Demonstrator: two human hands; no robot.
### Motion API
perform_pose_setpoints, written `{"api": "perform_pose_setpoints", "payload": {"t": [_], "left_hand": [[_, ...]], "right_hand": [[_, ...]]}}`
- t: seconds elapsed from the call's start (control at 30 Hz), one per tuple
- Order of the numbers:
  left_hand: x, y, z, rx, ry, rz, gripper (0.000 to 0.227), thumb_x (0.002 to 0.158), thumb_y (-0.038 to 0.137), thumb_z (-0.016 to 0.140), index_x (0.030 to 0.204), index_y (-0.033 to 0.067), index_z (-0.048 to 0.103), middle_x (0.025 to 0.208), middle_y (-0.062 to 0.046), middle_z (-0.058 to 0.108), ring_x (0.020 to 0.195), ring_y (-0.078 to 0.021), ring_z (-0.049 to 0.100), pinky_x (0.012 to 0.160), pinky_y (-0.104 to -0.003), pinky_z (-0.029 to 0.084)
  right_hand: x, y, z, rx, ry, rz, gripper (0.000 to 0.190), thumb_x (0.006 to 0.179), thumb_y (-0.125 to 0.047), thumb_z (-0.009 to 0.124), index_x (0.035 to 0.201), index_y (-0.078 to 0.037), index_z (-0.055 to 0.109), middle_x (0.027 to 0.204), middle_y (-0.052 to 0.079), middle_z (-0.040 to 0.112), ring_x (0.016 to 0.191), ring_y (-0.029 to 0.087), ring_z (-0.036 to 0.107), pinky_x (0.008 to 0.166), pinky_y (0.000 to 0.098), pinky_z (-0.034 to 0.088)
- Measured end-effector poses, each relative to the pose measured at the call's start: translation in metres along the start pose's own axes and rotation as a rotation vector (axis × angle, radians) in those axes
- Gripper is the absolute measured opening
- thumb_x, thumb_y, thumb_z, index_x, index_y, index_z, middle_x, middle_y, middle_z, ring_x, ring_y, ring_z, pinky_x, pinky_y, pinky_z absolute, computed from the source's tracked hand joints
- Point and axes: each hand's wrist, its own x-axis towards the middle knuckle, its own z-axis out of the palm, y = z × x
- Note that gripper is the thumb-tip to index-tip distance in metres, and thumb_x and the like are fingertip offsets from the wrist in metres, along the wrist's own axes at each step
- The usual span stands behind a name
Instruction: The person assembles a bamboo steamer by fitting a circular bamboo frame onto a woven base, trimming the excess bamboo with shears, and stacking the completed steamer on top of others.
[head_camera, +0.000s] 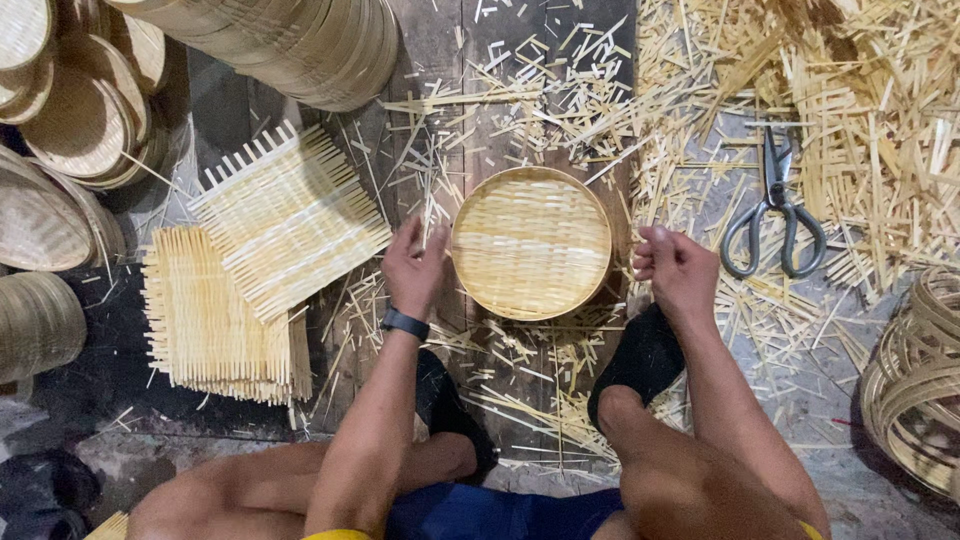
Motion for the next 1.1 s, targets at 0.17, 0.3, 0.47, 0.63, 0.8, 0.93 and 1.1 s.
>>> {"api": "perform_pose_setpoints", "payload": {"t": [0.17,0.3,0.47,0.63,0.8,0.93,1.1], "left_hand": [[-0.036,0.005,0.005,0.574,-0.554,0.989,0.054,0.093,0.037,0.066,0.138,0.0124,0.051,0.142,-0.017,0.056,0.135,-0.0334,0.051,0.117,-0.052,0.038],[-0.047,-0.011,0.012,0.813,-0.684,1.373,0.056,0.098,0.025,0.053,0.152,0.0097,0.044,0.16,-0.014,0.043,0.151,-0.0274,0.038,0.126,-0.047,0.029],[-0.028,-0.008,-0.008,0.955,-0.716,1.413,0.054,0.102,0.021,0.047,0.152,0.0017,0.043,0.156,-0.018,0.047,0.147,-0.0303,0.041,0.124,-0.045,0.028],[0.045,0.066,-0.044,1.205,-0.743,1.193,0.045,0.097,0.016,0.044,0.141,0.0049,0.046,0.138,-0.015,0.058,0.127,-0.0262,0.058,0.11,-0.04,0.046],[0.172,0.143,-0.128,0.864,0.3,1.47,0.028,0.094,0.004,0.059,0.121,0.0046,0.066,0.117,-0.016,0.072,0.108,-0.0271,0.07,0.092,-0.038,0.059],[0.226,0.171,-0.181,0.688,0.37,1.229,0.02,0.09,-0.005,0.063,0.105,0.0065,0.068,0.099,-0.013,0.071,0.094,-0.0319,0.071,0.081,-0.041,0.06],[0.236,0.164,-0.188,0.717,0.309,0.923,0.015,0.091,-0.004,0.065,0.092,0.0084,0.074,0.083,-0.015,0.071,0.075,-0.0331,0.071,0.07,-0.044,0.057]], "right_hand": [[-0.036,0.048,-0.003,-0.356,0.083,-0.15,0.023,0.109,-0.02,0.059,0.107,-0.004,0.076,0.084,0.01,0.074,0.068,0.013,0.068,0.062,0.0285,0.057],[-0.068,0.074,0.009,-0.385,0.128,-0.324,0.017,0.102,-0.017,0.065,0.102,-0.003,0.075,0.082,0.01,0.066,0.064,0.02,0.061,0.059,0.0335,0.05],[-0.069,0.076,0.018,-0.439,0.184,-0.444,0.012,0.097,-0.016,0.07,0.096,-0.004,0.072,0.081,0.012,0.061,0.068,0.026,0.06,0.064,0.0366,0.048],[-0.061,0.075,0.018,-0.501,0.203,-0.439,0.015,0.099,-0.019,0.07,0.094,-0.006,0.072,0.079,0.012,0.06,0.07,0.029,0.061,0.066,0.0388,0.049],[-0.064,0.088,0.017,-0.507,0.223,-0.435,0.016,0.098,-0.021,0.069,0.094,-0.006,0.073,0.078,0.011,0.059,0.068,0.028,0.061,0.066,0.0391,0.049],[-0.058,0.089,0.017,-0.523,0.189,-0.393,0.017,0.098,-0.022,0.069,0.095,-0.006,0.073,0.075,0.009,0.057,0.065,0.025,0.06,0.066,0.0374,0.05],[-0.064,0.086,0.014,-0.514,0.207,-0.371,0.017,0.097,-0.023,0.069,0.095,-0.007,0.073,0.077,0.008,0.06,0.065,0.023,0.06,0.064,0.0369,0.049]]}}
